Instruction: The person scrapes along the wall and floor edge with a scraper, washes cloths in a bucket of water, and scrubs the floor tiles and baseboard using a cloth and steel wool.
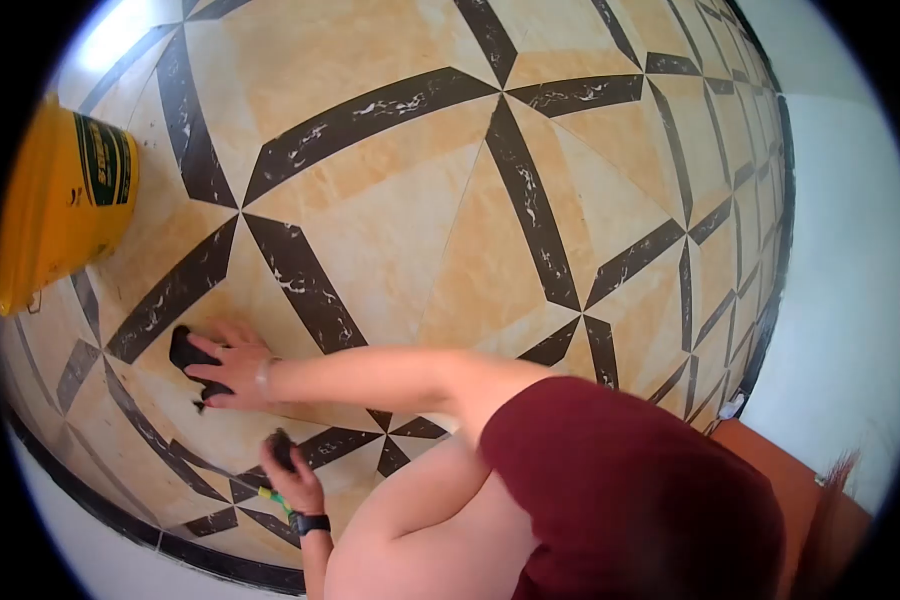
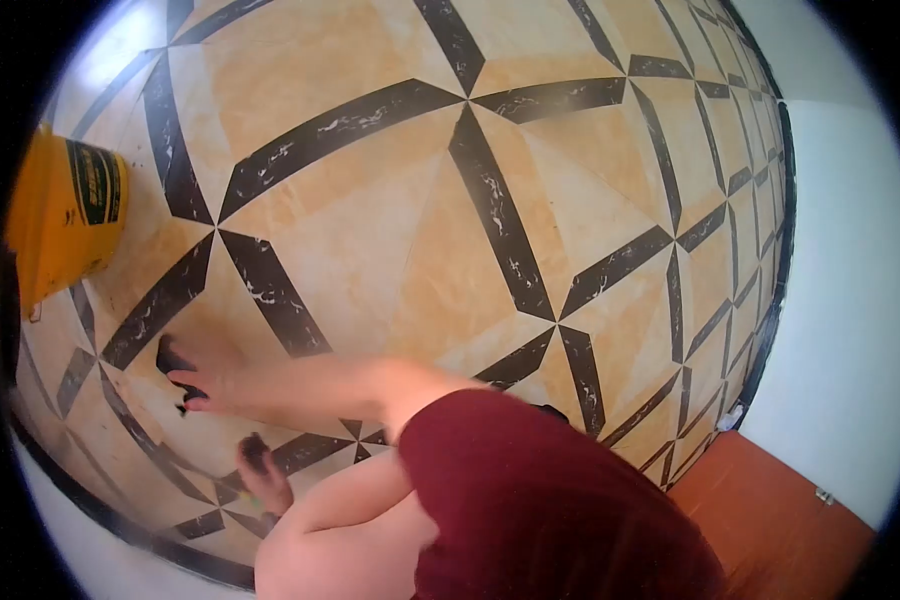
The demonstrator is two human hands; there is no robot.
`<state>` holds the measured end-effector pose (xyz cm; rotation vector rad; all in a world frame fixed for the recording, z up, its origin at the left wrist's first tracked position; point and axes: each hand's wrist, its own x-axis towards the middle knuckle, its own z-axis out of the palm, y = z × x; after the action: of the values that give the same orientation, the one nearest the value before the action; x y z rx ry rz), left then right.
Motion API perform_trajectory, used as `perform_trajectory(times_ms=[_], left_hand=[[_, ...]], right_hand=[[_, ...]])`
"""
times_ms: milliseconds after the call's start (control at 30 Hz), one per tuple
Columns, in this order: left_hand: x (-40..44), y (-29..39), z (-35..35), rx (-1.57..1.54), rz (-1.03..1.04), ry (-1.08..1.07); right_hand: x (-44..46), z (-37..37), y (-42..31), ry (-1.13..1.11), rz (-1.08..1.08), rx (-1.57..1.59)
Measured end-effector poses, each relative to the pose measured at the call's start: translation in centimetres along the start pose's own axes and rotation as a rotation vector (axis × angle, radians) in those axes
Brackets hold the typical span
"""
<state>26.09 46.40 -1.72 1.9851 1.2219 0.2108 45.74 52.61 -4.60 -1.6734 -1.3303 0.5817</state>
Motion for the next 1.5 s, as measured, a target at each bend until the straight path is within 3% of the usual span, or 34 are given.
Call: perform_trajectory(times_ms=[67, 167, 200, 233, 267, 333, 367, 400, 433, 467, 500, 533, 600, 633, 667, 733, 800, 867, 933, 1000, 1033, 1100, 1167, 1267, 1333, 1400, 1433, 1500], left_hand=[[3.0, 4.7, -1.4, -0.607, -0.588, 0.169], [6.3, 12.1, 1.1, -0.757, -0.275, 0.019], [7.1, 13.1, 2.3, -0.306, 0.143, -0.050], [7.6, 15.5, 3.6, -0.254, 0.290, -0.175], [7.6, 16.0, 5.1, -0.317, 0.343, -0.300], [7.9, 20.7, 6.9, -0.806, 0.049, -0.585], [8.6, 22.0, 7.1, -0.567, 0.258, -0.542], [9.1, 22.8, 7.1, -0.325, 0.460, -0.492], [9.6, 22.8, 6.9, -0.076, 0.525, -0.471], [10.6, 22.0, 6.3, 0.174, 0.586, -0.440], [11.7, 21.0, 5.5, 0.424, 0.643, -0.404], [12.9, 19.2, 4.5, 0.513, 0.679, -0.373], [14.5, 14.3, 2.1, 0.601, 0.647, -0.284], [14.9, 12.3, 0.2, 0.657, 0.599, -0.248], [15.3, 11.4, -1.5, 0.668, 0.599, -0.200], [14.8, 9.5, -5.8, 0.696, 0.452, -0.244], [13.6, 7.7, -9.5, 0.837, 0.338, -0.195], [12.2, 3.8, -12.4, 0.656, 0.235, -0.133], [11.4, 3.5, -11.9, 0.704, 0.267, -0.126], [10.7, 4.1, -11.1, 0.694, 0.271, -0.152], [10.3, 4.7, -10.7, 0.664, 0.261, -0.191], [9.9, 4.0, -10.4, 0.622, 0.238, -0.187], [8.7, 1.9, -12.1, 0.618, 0.218, -0.126], [9.1, 3.5, -10.8, 0.626, 0.109, -0.057], [10.6, 4.4, -8.4, 0.616, 0.195, -0.108], [12.8, 6.7, -5.4, 0.522, 0.274, -0.173], [13.5, 8.2, -4.1, 0.438, 0.309, -0.226], [14.4, 8.7, -2.9, 0.467, 0.382, -0.251]], right_hand=[[-2.3, -3.7, 0.0, -0.126, 0.179, 0.246], [-6.5, -10.5, -0.6, -0.223, 0.318, 0.612], [-7.3, -11.6, -0.3, -0.085, 0.370, 0.571], [-8.1, -12.4, 0.1, 0.054, 0.423, 0.531], [-9.2, -13.4, 0.2, 0.192, 0.478, 0.491], [-10.3, -19.0, 1.7, 0.134, 0.504, 0.359], [-10.7, -22.8, 1.4, 0.108, 0.618, 0.352], [-12.0, -24.9, 3.0, 0.294, 0.670, 0.310], [-14.8, -27.9, 7.8, 0.296, 0.755, 0.258], [-17.3, -32.2, 10.8, 0.548, 0.565, -0.302], [-17.2, -37.8, 7.7, 0.553, 0.994, -0.225], [-24.5, -40.5, 16.7, 0.779, 0.982, -0.628], [-33.1, -47.7, 22.3, 0.966, 1.265, -0.805], [-37.4, -50.2, 24.5, 0.951, 1.300, -0.797], [-38.9, -51.0, 24.9, 0.743, 1.491, -0.998], [-37.9, -48.9, 26.1, 0.773, 1.526, -1.011], [-33.4, -44.3, 25.6, 0.779, 1.353, -1.158], [-29.5, -40.4, 21.6, 0.642, 1.355, -0.694], [-26.3, -34.3, 18.0, 0.119, 1.050, -1.030], [-24.2, -31.4, 15.1, 0.107, 0.762, -0.716], [-24.3, -32.4, 15.4, 0.085, 0.865, -0.740], [-24.1, -38.6, 17.2, 0.273, 1.354, -0.582], [-26.9, -44.2, 20.4, 0.605, 1.375, -0.649], [-22.5, -40.8, 21.6, 0.601, 1.394, -0.573], [-19.2, -34.0, 17.5, 0.253, 1.004, -0.980], [-18.4, -31.1, 14.6, -0.017, 0.881, -0.672], [-19.5, -32.3, 16.2, -0.001, 0.747, -0.778], [-21.2, -38.7, 19.0, 0.144, 1.130, -0.833]])
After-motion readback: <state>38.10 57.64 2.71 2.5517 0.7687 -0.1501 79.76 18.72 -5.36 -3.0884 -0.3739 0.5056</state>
